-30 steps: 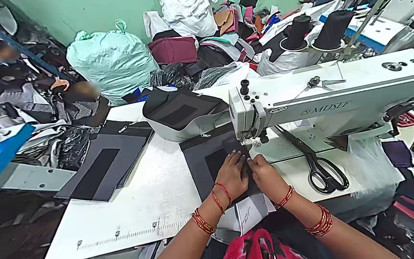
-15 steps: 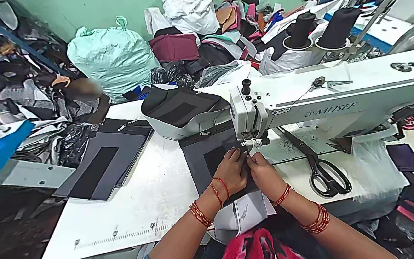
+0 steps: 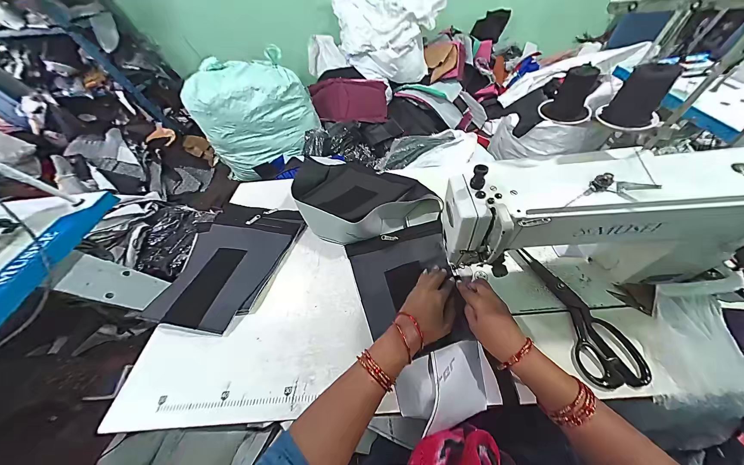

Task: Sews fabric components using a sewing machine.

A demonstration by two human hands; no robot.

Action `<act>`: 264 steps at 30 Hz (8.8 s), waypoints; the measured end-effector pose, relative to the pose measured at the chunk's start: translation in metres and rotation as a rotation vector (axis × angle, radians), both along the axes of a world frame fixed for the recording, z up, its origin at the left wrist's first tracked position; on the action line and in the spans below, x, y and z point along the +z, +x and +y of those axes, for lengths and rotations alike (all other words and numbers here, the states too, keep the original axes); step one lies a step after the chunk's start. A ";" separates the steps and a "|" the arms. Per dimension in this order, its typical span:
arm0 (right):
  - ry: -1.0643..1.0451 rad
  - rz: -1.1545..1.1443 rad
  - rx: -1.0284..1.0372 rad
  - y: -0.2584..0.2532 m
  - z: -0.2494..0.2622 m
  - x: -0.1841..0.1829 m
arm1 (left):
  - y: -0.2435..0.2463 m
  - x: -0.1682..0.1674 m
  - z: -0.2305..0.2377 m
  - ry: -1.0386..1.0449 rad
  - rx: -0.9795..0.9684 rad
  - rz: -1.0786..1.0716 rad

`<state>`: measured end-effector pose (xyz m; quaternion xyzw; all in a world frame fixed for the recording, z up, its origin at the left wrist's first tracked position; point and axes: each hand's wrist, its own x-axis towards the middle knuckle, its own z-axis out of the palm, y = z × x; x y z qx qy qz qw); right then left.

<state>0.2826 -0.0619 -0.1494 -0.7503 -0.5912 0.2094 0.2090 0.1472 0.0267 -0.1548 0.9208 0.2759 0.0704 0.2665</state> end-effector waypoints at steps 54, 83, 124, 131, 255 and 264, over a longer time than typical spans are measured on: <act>-0.054 0.674 -0.023 -0.031 -0.154 -0.063 | -0.091 0.052 -0.140 0.201 0.558 0.272; -0.124 0.723 0.051 -0.024 -0.152 -0.061 | -0.004 -0.001 -0.074 0.545 -0.059 0.227; 0.088 0.395 -0.376 0.002 -0.037 -0.005 | 0.000 0.017 -0.047 -0.331 0.215 -0.082; 0.091 0.615 -0.381 -0.012 -0.039 -0.005 | 0.000 0.016 -0.049 -0.351 0.226 -0.113; 0.314 -0.281 -0.038 -0.022 -0.025 -0.031 | -0.017 -0.002 0.019 0.115 -0.386 0.121; -0.047 -0.056 -0.009 -0.013 0.000 0.000 | -0.008 0.000 0.046 0.104 -0.402 0.103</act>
